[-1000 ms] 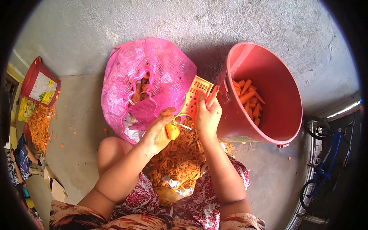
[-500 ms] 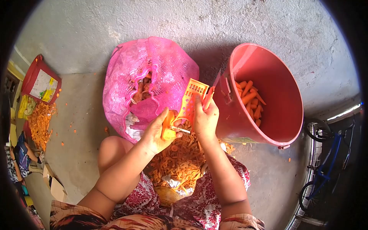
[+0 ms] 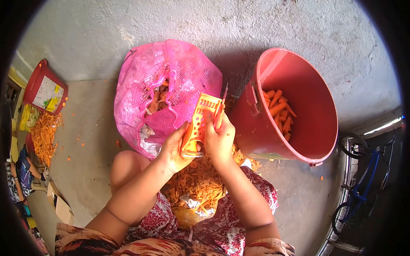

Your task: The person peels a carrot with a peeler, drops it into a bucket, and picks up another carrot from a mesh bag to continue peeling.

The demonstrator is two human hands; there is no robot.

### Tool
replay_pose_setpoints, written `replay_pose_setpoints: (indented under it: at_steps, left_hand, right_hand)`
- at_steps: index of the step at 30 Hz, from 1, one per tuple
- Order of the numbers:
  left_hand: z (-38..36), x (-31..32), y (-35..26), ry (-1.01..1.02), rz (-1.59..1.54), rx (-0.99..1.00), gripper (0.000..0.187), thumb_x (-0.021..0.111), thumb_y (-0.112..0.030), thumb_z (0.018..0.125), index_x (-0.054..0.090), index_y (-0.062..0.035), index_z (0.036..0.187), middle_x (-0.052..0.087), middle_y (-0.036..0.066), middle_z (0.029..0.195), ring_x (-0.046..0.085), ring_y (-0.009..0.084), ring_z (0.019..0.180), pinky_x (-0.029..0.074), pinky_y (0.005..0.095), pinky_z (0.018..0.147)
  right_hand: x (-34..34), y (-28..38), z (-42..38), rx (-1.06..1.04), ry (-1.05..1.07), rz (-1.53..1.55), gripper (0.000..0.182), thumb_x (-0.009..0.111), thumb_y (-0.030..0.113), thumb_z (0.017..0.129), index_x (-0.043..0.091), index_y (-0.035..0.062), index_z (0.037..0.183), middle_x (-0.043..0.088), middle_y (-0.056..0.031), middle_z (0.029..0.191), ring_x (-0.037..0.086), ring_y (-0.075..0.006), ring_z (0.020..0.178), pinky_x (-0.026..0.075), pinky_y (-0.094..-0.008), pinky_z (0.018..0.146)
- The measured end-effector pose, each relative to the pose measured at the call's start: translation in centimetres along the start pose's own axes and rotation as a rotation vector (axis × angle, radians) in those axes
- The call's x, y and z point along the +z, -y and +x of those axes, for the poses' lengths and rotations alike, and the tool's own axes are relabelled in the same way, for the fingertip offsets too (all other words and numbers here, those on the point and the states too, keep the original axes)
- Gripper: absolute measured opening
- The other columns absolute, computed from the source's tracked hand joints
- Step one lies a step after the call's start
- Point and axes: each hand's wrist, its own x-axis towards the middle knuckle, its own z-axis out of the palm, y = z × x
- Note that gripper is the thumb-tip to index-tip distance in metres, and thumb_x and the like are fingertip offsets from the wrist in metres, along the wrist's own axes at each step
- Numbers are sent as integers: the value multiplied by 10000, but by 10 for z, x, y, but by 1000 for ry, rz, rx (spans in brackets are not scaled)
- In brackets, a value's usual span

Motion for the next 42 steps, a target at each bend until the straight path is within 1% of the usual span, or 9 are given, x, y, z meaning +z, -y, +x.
replay_pose_setpoints:
  at_steps: [1,4,7,12,16,19,25,32,42]
  left_hand:
    - [-2,-2,0,32,42,-3,344,365,-363,872,503,-97,1040,573,55,888,543,168,704,451,326,625]
    - [-5,-1,4,26,122,-17,339,361,-361,875,498,-102,1046,561,53,930,535,163,745,441,338,646]
    - [-3,2,7,-48,136,-31,332,361,-358,874,500,-106,1039,549,31,976,520,153,775,421,342,653]
    - [0,-1,4,-20,43,-59,259,423,-304,852,508,-102,989,552,13,937,516,141,789,416,311,635]
    - [4,0,-1,-147,198,212,208,543,-164,783,476,-89,965,517,15,857,507,121,795,420,265,643]
    - [-2,12,-4,-145,396,261,263,553,-155,775,404,-82,979,422,2,843,437,94,729,388,219,620]
    - [5,2,4,-86,880,269,257,535,-147,812,411,-51,1015,481,-1,900,463,83,846,366,223,763]
    - [7,1,-3,-125,648,233,321,561,-187,806,426,-32,1054,515,24,911,499,95,833,410,227,724]
    - [7,0,-4,-2,708,180,369,617,-165,761,445,5,1038,528,49,921,524,117,850,433,242,747]
  right_hand:
    - [0,-1,0,-67,-15,-77,157,497,137,847,532,-2,911,560,-24,705,482,-59,622,410,-224,553]
    - [-4,-2,7,77,-115,9,151,500,134,844,533,1,910,562,-33,703,476,-57,628,411,-224,569]
    - [-5,-6,7,9,-153,14,144,472,153,856,511,31,791,478,40,608,405,-20,519,331,-177,454]
    - [-6,-6,11,-59,-178,75,127,493,154,845,507,50,773,472,36,593,414,-22,492,325,-172,432]
    - [-9,6,14,129,-196,322,156,516,193,834,515,54,761,486,28,597,427,-36,483,334,-183,431]
    - [-10,4,16,224,-189,355,193,526,237,828,522,62,746,481,31,597,425,-43,486,329,-184,438]
    - [-5,-1,13,243,-132,399,196,528,243,825,525,63,746,476,33,610,419,-42,499,319,-177,451]
    - [-4,0,14,245,-126,391,182,524,236,827,528,61,775,486,33,630,427,-40,510,331,-176,457]
    - [-7,-12,15,304,-33,429,173,499,163,850,542,2,898,553,-1,744,482,-46,625,395,-189,562]
